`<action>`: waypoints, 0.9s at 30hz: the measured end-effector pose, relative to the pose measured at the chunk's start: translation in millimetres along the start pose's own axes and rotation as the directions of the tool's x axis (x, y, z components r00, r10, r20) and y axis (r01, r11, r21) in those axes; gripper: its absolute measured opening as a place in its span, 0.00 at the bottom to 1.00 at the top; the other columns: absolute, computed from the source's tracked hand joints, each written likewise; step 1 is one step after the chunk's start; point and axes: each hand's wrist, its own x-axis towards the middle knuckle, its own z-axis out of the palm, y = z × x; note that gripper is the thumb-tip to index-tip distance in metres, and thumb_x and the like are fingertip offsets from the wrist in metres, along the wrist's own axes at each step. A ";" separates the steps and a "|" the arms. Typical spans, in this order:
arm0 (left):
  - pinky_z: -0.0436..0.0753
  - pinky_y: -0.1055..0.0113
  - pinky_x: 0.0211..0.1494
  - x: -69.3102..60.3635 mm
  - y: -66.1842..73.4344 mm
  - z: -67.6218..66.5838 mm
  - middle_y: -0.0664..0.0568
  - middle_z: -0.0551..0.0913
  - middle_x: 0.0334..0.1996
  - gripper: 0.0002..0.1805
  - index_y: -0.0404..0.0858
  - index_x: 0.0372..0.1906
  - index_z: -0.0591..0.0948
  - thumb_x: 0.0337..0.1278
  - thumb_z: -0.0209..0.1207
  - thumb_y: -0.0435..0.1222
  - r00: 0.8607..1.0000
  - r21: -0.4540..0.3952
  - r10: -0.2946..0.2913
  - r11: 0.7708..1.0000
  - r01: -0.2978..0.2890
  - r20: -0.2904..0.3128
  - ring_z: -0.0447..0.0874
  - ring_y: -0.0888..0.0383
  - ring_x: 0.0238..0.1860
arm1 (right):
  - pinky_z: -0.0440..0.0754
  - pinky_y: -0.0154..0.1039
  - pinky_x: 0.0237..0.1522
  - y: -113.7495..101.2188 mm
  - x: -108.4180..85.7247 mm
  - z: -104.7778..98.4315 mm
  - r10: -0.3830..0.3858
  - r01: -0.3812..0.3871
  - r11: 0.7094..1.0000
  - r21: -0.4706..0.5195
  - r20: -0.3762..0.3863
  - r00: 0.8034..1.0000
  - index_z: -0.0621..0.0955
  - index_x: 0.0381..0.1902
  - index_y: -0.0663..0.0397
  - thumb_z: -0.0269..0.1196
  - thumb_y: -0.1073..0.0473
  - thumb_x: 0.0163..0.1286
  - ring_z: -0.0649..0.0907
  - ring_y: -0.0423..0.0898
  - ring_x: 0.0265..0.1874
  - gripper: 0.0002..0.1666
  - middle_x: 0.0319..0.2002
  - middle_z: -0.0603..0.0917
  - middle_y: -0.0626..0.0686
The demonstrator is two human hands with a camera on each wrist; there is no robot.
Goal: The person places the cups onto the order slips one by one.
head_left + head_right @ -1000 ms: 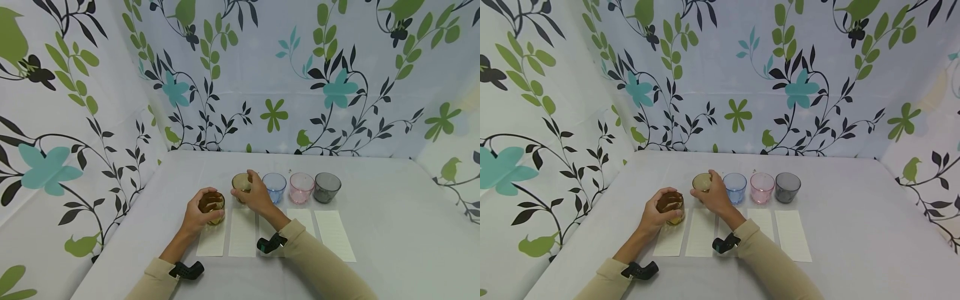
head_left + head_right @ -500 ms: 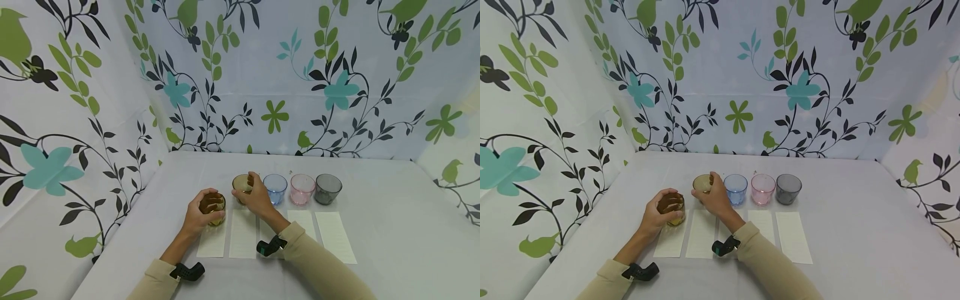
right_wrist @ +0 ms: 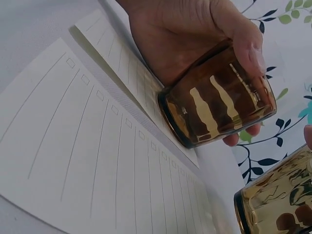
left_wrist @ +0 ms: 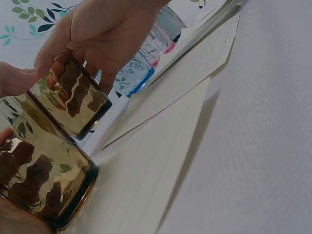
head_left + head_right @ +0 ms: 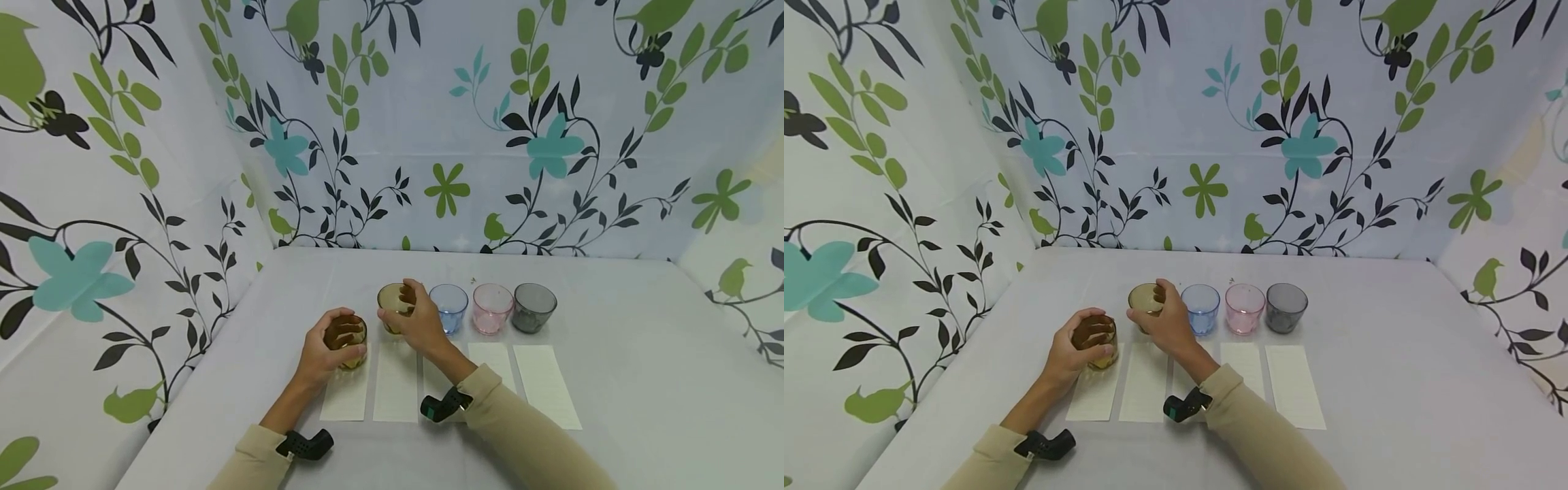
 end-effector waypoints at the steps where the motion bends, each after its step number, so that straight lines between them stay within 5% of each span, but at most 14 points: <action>1: 0.79 0.52 0.64 0.1 0.4 0.0 0.41 0.78 0.59 0.35 0.39 0.65 0.72 0.50 0.71 0.28 1.000 0.000 -0.001 1.000 0.001 0.000 0.78 0.43 0.59 | 0.77 0.52 0.65 -0.7 -0.4 -0.6 -0.006 0.006 1.000 0.001 0.000 1.000 0.63 0.75 0.55 0.73 0.49 0.62 0.75 0.54 0.66 0.49 0.65 0.76 0.59; 27: 0.80 0.53 0.63 0.1 0.3 -0.5 0.41 0.79 0.58 0.35 0.40 0.65 0.72 0.49 0.71 0.28 1.000 -0.002 0.009 1.000 -0.009 0.007 0.79 0.44 0.59 | 0.77 0.56 0.64 -6.8 -27.2 -9.2 -0.061 0.051 0.991 0.126 0.077 0.995 0.68 0.71 0.58 0.74 0.57 0.60 0.77 0.55 0.61 0.44 0.60 0.78 0.60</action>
